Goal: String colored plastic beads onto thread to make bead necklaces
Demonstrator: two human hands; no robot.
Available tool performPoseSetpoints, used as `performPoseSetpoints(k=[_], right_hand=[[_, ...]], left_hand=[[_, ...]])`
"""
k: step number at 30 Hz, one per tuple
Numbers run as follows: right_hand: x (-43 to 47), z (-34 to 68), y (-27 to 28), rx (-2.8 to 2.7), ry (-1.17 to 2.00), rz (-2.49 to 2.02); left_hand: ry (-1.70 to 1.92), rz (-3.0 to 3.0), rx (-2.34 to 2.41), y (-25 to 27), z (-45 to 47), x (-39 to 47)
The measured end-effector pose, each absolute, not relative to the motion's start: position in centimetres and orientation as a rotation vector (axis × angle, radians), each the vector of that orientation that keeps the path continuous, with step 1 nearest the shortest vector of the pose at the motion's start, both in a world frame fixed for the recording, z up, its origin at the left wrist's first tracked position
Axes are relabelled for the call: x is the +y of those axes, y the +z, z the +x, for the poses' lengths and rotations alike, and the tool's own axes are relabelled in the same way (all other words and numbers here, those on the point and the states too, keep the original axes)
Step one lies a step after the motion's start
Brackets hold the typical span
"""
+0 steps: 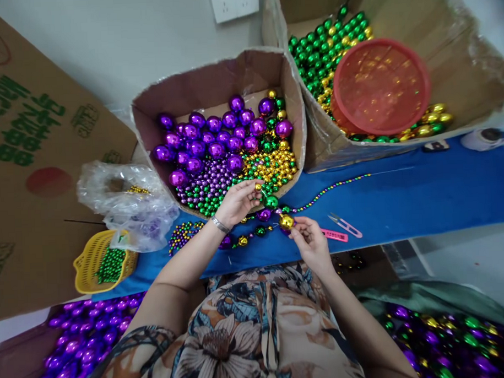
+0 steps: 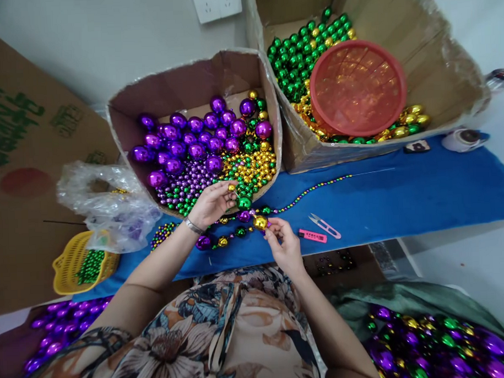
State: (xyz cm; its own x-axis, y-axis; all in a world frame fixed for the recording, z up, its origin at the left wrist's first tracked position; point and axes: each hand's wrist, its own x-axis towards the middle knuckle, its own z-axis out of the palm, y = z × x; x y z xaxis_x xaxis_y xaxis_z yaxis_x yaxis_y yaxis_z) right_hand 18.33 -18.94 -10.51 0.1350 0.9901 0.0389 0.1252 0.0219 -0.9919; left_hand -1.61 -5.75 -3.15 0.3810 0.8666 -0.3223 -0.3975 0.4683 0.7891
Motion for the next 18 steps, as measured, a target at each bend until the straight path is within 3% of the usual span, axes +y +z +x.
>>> performPoseSetpoints(k=[18], right_hand=[[-19.34, 18.36, -10.17, -1.274, 1.010, -1.355]], left_hand=[[0.906, 0.670, 0.816, -3.19, -1.94, -6.77]])
